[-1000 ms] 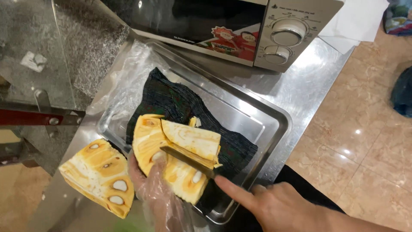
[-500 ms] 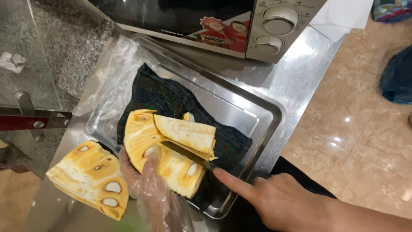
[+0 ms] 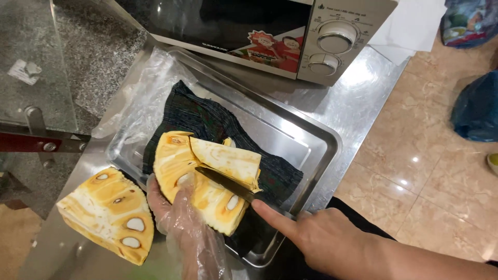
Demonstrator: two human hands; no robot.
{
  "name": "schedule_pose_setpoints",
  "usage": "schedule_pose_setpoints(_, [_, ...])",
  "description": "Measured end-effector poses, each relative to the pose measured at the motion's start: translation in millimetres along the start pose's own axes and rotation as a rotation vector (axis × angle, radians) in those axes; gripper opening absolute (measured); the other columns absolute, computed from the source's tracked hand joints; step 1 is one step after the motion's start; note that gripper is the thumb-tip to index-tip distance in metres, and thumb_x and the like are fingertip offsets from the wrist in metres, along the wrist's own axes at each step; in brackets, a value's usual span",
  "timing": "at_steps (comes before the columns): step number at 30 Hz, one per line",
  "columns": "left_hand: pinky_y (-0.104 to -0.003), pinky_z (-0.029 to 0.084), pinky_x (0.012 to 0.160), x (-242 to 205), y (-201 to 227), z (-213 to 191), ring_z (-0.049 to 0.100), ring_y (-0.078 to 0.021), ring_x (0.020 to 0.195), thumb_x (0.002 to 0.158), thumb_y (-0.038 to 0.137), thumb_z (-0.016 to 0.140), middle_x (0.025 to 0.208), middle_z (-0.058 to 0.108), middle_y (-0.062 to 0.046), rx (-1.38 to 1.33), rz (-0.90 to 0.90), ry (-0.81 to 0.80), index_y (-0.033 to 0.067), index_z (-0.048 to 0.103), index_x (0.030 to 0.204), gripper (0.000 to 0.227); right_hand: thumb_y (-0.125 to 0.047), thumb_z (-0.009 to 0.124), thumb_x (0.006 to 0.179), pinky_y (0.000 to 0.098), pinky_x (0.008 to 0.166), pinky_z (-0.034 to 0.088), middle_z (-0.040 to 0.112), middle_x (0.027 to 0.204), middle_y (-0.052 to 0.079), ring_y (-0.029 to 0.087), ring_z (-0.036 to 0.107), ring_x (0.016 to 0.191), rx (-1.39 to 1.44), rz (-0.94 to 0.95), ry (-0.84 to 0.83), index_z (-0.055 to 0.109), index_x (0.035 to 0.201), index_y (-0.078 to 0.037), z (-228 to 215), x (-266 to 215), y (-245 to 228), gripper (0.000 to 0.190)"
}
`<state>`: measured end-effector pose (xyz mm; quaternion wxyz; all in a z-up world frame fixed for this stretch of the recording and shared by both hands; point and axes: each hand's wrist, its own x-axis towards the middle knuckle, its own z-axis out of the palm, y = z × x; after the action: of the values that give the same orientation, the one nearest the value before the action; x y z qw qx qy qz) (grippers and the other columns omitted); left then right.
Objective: Cutting and cleaning a jackfruit into smaller pieces on a metal preparation surface
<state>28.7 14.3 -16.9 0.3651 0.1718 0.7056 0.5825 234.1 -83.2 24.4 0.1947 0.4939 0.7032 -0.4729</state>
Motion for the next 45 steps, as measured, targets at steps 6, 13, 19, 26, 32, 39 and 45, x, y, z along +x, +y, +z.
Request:
schedule_pose_setpoints(6, [-0.043, 0.062, 0.091, 20.5, -21.4, -12.1, 0.071, -0.0291, 0.119, 0.075, 0.011, 0.070, 0.145, 0.064, -0.017, -0.034, 0.086, -0.063, 0.0159, 0.047, 0.153, 0.082, -0.016, 0.050, 0.098, 0.0552, 0.077, 0.053, 0.063, 0.107, 0.016, 0.041, 0.067, 0.090, -0.012, 0.076, -0.015, -0.018, 0.170, -0.049, -5.2, 8.7, -6.4, 0.105])
schedule_pose_setpoints(13, [-0.037, 0.063, 0.085, 12.0, -3.8, -4.0, 0.073, -0.0230, 0.106, 0.073, 0.008, 0.069, 0.134, 0.070, -0.011, 0.063, 0.018, 0.012, 0.0193, 0.054, 0.149, 0.078, -0.014, 0.049, 0.097, 0.0534, 0.072, 0.053, 0.064, 0.102, 0.014, 0.040, 0.068, 0.084, -0.018, 0.061, 0.041, -0.018, 0.170, -0.046, 6.1, 11.4, 0.4, 0.104])
schedule_pose_setpoints(19, [-0.033, 0.063, 0.078, 16.8, -11.1, -5.6, 0.074, -0.0198, 0.095, 0.071, 0.007, 0.072, 0.126, 0.074, -0.009, 0.099, -0.012, 0.021, 0.0203, 0.058, 0.147, 0.078, -0.011, 0.049, 0.095, 0.0534, 0.075, 0.056, 0.064, 0.109, 0.017, 0.041, 0.070, 0.086, -0.057, 0.084, 0.063, -0.016, 0.170, -0.048, 13.5, 6.1, 9.4, 0.105])
schedule_pose_setpoints(26, [-0.049, 0.063, 0.084, 1.5, 3.3, -8.9, 0.071, -0.0316, 0.106, 0.074, 0.010, 0.074, 0.135, 0.067, -0.016, -0.113, -0.081, -0.090, 0.0181, 0.046, 0.153, 0.084, -0.018, 0.050, 0.087, 0.0473, 0.066, 0.053, 0.069, 0.077, 0.009, 0.034, 0.070, 0.077, -0.068, 0.076, 0.126, -0.011, 0.170, -0.049, 27.3, 14.8, 32.7, 0.107])
schedule_pose_setpoints(32, [-0.045, 0.062, 0.087, 15.4, -16.0, -24.7, 0.070, -0.0313, 0.112, 0.073, 0.004, 0.065, 0.138, 0.066, -0.017, -0.143, 0.011, -0.107, 0.0125, 0.051, 0.151, 0.079, -0.018, 0.043, 0.095, 0.0499, 0.074, 0.047, 0.065, 0.099, 0.006, 0.037, 0.063, 0.086, -0.069, 0.141, -0.094, -0.025, 0.167, -0.056, 2.6, -8.9, 23.6, 0.106])
schedule_pose_setpoints(39, [-0.047, 0.061, 0.084, 27.8, -32.1, -36.0, 0.070, -0.0335, 0.105, 0.069, 0.006, 0.072, 0.132, 0.067, -0.021, -0.276, 0.013, -0.172, 0.0077, 0.050, 0.151, 0.085, -0.025, 0.053, 0.093, 0.0294, 0.069, 0.056, 0.073, 0.070, 0.011, 0.023, 0.078, 0.068, 0.167, -0.011, 0.161, 0.009, 0.170, -0.056, -0.5, -43.8, 61.7, 0.094])
schedule_pose_setpoints(45, [-0.054, 0.059, 0.087, 5.5, -3.3, -47.5, 0.069, -0.0386, 0.107, 0.071, 0.012, 0.067, 0.132, 0.067, -0.023, -0.260, -0.196, -0.062, 0.0123, 0.047, 0.155, 0.086, -0.015, 0.065, 0.092, 0.0296, 0.066, 0.060, 0.077, 0.069, 0.011, 0.023, 0.068, 0.056, 0.587, 0.379, 0.281, 0.018, 0.170, -0.064, -28.7, -43.7, 74.2, 0.103])
